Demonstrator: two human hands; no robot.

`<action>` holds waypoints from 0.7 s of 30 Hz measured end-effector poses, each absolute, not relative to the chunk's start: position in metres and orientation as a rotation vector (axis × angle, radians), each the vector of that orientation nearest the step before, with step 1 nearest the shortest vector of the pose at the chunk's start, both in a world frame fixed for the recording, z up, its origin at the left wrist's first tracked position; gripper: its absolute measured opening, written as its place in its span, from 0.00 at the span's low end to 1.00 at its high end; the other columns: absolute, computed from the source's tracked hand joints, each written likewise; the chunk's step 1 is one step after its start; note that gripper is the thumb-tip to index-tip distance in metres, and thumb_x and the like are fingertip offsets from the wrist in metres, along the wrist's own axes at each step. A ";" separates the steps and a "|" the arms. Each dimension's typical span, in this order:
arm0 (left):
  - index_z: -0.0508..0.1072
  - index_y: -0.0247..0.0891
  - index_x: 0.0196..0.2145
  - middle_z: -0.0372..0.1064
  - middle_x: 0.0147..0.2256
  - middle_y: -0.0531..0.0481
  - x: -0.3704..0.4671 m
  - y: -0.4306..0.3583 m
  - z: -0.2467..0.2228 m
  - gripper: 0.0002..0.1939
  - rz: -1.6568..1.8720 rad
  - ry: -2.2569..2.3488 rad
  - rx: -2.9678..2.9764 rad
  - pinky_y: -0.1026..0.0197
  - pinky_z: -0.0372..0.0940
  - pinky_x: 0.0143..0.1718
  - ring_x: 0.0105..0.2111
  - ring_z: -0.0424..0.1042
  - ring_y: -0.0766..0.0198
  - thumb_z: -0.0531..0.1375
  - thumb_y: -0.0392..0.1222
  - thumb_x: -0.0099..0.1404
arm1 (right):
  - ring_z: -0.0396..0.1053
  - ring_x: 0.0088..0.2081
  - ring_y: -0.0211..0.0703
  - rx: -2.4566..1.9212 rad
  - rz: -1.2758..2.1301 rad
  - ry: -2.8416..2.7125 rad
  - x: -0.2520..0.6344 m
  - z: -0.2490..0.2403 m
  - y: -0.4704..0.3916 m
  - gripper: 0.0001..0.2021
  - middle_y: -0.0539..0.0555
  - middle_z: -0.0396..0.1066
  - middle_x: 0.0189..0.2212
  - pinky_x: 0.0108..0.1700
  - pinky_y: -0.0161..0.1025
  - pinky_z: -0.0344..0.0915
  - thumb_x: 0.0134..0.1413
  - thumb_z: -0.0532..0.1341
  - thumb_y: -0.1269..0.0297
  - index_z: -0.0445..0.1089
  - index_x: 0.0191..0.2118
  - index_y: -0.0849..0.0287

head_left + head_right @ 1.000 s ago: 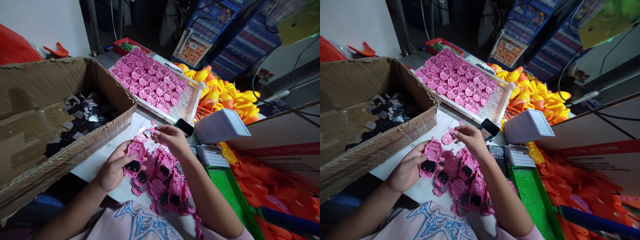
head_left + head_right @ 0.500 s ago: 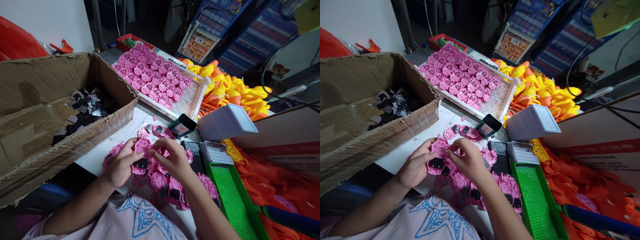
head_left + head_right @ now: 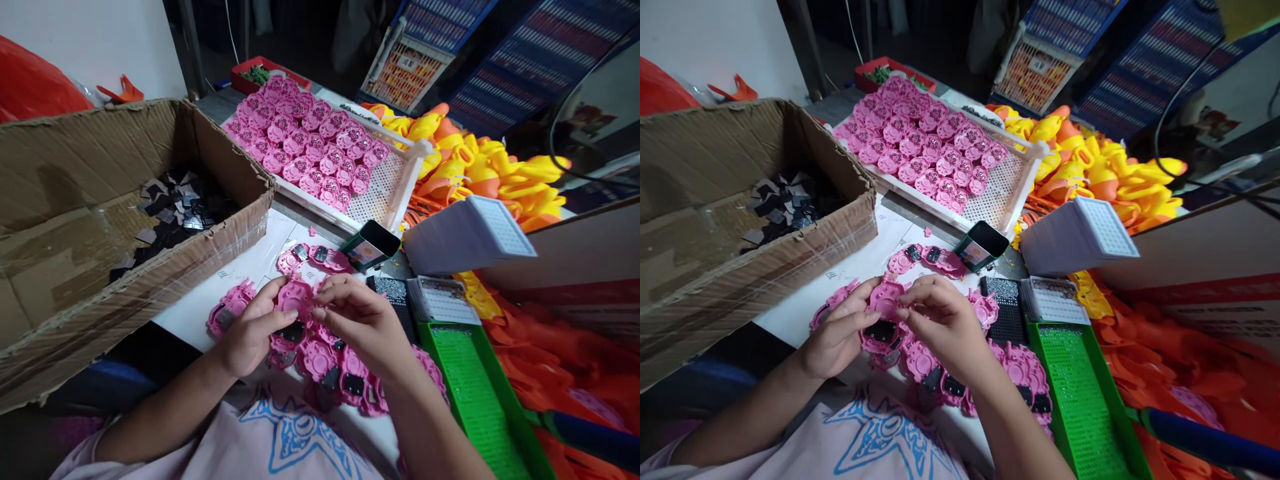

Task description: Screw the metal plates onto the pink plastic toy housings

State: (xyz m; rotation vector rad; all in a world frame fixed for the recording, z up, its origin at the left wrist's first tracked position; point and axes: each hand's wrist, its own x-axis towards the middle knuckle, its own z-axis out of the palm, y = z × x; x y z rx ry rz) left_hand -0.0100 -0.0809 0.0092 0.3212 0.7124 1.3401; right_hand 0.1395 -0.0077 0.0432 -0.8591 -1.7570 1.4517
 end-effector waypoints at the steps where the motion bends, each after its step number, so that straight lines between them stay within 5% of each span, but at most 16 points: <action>1: 0.65 0.39 0.53 0.73 0.46 0.45 -0.009 -0.081 0.008 0.26 1.341 0.703 0.328 0.51 0.58 0.54 0.52 0.67 0.51 0.64 0.38 0.57 | 0.70 0.31 0.35 -0.862 1.466 -1.722 0.140 0.043 -0.009 0.03 0.51 0.71 0.28 0.31 0.34 0.70 0.45 0.67 0.69 0.73 0.28 0.56; 9: 0.66 0.42 0.53 0.72 0.47 0.47 -0.004 -0.083 0.002 0.25 1.292 0.653 0.347 0.51 0.55 0.54 0.52 0.67 0.51 0.64 0.37 0.57 | 0.70 0.30 0.36 -0.974 1.395 -1.612 0.146 0.036 -0.012 0.05 0.50 0.71 0.28 0.30 0.34 0.70 0.44 0.67 0.71 0.73 0.29 0.56; 21: 0.66 0.42 0.51 0.71 0.46 0.49 0.002 -0.085 0.002 0.25 1.249 0.676 0.344 0.55 0.55 0.51 0.50 0.66 0.55 0.65 0.40 0.56 | 0.73 0.30 0.39 -0.907 0.404 -2.109 0.141 0.022 -0.017 0.05 0.54 0.74 0.30 0.32 0.36 0.72 0.52 0.63 0.71 0.71 0.36 0.57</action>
